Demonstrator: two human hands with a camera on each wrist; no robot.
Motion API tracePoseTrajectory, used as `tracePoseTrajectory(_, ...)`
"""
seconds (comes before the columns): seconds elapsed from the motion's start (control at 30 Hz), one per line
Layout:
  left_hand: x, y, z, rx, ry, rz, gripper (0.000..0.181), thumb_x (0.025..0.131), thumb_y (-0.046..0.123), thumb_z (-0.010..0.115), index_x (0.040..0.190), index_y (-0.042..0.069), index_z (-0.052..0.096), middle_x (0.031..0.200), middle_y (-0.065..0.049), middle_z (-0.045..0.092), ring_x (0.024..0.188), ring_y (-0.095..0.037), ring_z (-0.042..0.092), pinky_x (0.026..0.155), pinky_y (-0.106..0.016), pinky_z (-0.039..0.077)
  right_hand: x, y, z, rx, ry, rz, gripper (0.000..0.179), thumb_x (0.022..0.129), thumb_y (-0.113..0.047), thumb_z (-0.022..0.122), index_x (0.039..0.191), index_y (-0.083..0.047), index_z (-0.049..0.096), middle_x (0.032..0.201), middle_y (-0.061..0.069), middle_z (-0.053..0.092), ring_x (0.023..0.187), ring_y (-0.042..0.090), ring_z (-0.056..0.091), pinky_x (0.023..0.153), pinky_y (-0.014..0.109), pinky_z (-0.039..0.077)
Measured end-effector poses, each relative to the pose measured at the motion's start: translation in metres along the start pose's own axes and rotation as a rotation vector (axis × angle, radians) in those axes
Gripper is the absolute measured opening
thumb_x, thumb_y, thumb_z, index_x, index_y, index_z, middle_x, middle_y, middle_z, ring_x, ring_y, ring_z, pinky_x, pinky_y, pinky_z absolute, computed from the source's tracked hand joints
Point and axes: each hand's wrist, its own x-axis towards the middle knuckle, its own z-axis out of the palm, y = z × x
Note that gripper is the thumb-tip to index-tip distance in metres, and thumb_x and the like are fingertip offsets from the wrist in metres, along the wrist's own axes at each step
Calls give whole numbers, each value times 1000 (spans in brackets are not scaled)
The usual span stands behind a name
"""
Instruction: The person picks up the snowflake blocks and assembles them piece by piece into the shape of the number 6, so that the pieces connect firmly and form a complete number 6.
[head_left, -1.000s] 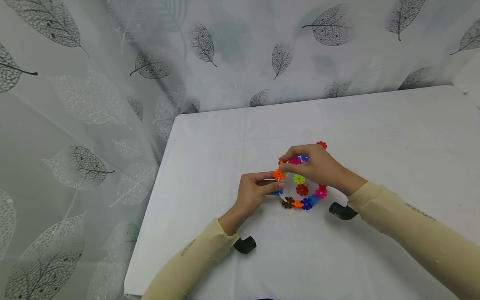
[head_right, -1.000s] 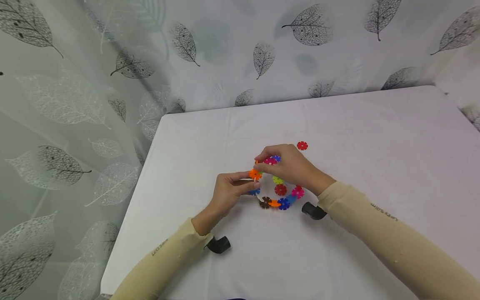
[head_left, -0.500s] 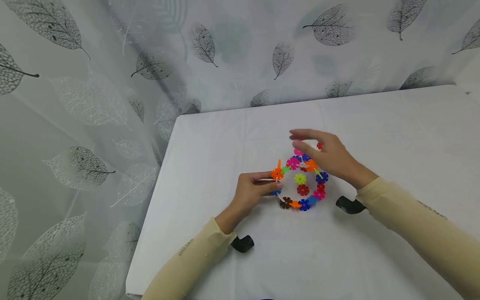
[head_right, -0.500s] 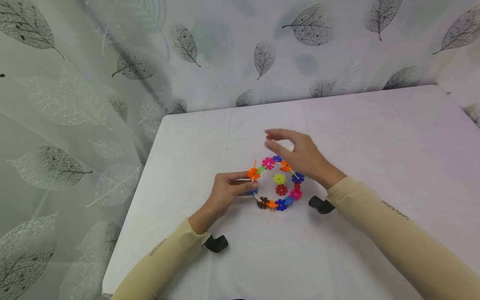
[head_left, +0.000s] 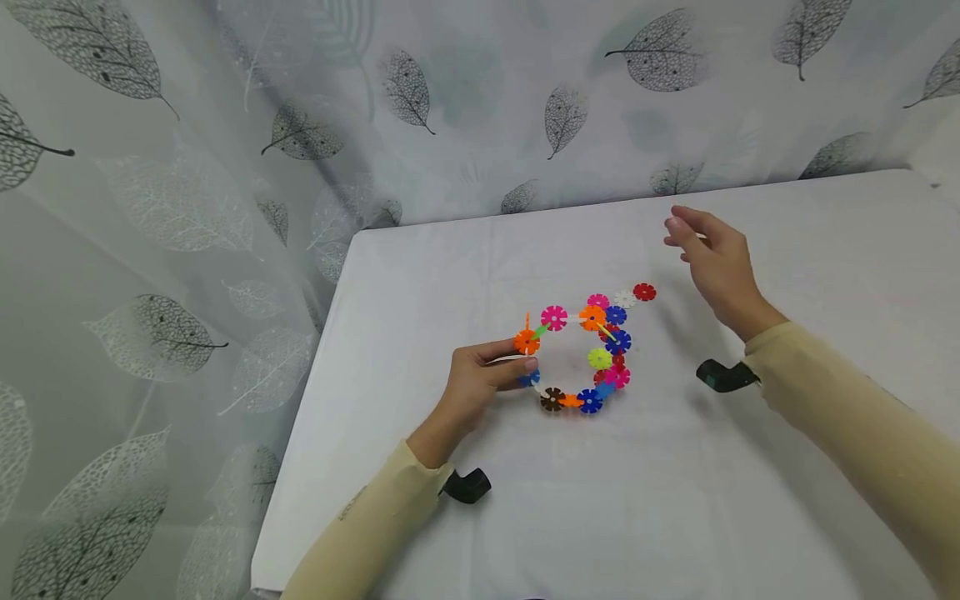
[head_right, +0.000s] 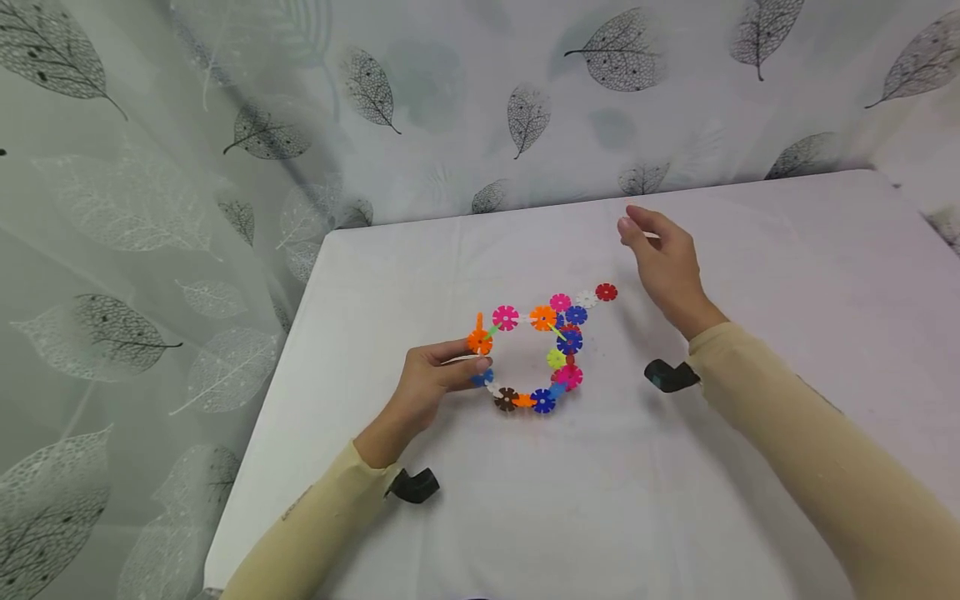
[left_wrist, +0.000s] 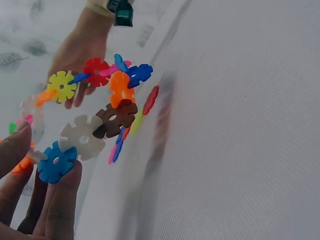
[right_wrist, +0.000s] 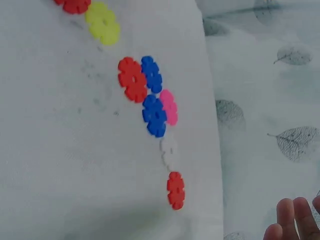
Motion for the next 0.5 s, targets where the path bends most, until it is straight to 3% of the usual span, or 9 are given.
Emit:
tracePoseTrajectory(0.1, 0, 0, -4, -8, 5, 4, 41, 85, 5, 82, 124, 1, 72, 106, -14, 75, 80, -22, 75, 83, -40, 59, 6, 13, 0, -48, -34, 119, 68, 102, -59, 45, 157, -18, 40, 149, 13, 50, 131, 31, 50, 110, 50, 40)
tracePoseTrajectory(0.2, 0, 0, -6, -15, 12, 11, 39, 85, 4, 81, 122, -1, 72, 106, -13, 75, 79, -21, 75, 82, -40, 59, 11, 28, -1, -104, -89, 187, 72, 100, -61, 47, 156, -16, 41, 151, 16, 47, 133, 36, 45, 109, 54, 40)
tracePoseTrajectory(0.33, 1, -1, -9, -26, 19, 15, 37, 86, 3, 81, 121, -2, 72, 104, -15, 75, 78, -22, 75, 82, -41, 59, 16, 47, -2, -177, -156, 199, 70, 100, -57, 53, 151, -10, 49, 151, 20, 45, 132, 41, 43, 106, 56, 41)
tracePoseTrajectory(0.5, 2, 0, -10, -41, 26, 0, 38, 85, 3, 81, 121, -1, 72, 103, -14, 75, 78, -21, 75, 82, -41, 59, 19, 58, 1, -276, -236, 186, 60, 100, -50, 59, 142, -8, 58, 141, 22, 53, 125, 41, 46, 96, 51, 46)
